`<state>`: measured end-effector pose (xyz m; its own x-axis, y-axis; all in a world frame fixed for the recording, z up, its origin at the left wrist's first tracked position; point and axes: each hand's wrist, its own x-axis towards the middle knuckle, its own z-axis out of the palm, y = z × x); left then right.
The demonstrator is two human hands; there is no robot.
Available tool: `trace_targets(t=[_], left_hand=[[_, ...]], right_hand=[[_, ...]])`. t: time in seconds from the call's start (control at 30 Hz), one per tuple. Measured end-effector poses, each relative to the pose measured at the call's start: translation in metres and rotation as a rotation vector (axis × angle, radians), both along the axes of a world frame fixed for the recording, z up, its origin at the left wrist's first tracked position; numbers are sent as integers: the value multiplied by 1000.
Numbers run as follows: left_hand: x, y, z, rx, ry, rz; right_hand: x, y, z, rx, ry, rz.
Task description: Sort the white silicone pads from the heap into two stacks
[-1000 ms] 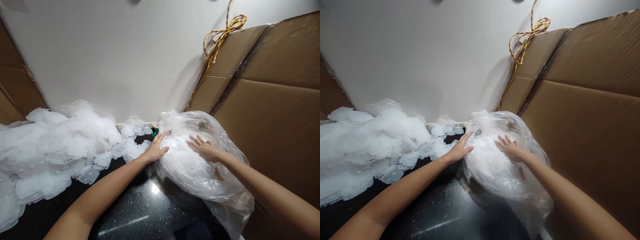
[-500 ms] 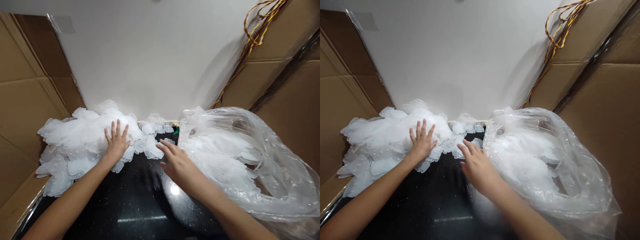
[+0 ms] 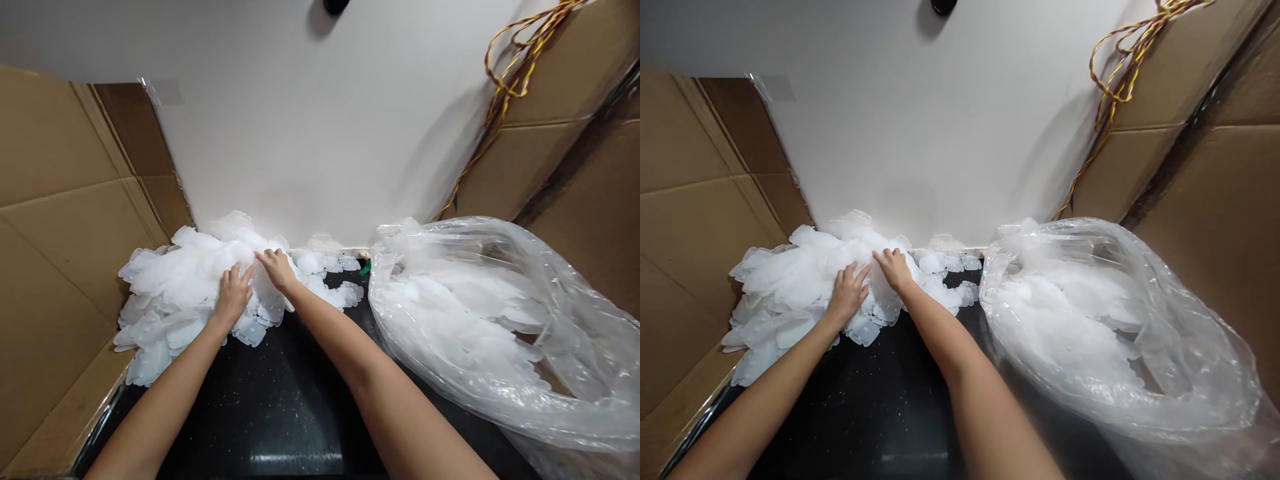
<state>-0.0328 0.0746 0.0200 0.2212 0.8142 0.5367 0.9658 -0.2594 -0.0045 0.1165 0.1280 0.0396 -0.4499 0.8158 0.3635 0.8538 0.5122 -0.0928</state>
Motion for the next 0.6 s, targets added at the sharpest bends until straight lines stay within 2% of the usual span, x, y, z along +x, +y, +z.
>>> trace_targets(t=[0.13,0.2,0.3,0.33,0.43,0.5,0.6], left_hand=[[-4,-7,-2,-7,-36,-151],[-2,-18,-5,-71,-37,-283],[9,-38,-19,-231,25,-502],[14,-45,-24,-249,58,-514],[30,-61,-35,-252,174,-426],[37,-68,-35,-286,220,-408],[41,-77,-26,-327,228,-509]], right_hand=[[30,-28,-2,28,-49,43],[53,-51,-12,38,-83,65],[88,-88,-37,29,-169,132],[99,-99,-45,7,-166,146],[126,-123,-63,-85,-124,158],[140,-134,-71,-152,-83,150],[158,-148,-80,-191,10,110]])
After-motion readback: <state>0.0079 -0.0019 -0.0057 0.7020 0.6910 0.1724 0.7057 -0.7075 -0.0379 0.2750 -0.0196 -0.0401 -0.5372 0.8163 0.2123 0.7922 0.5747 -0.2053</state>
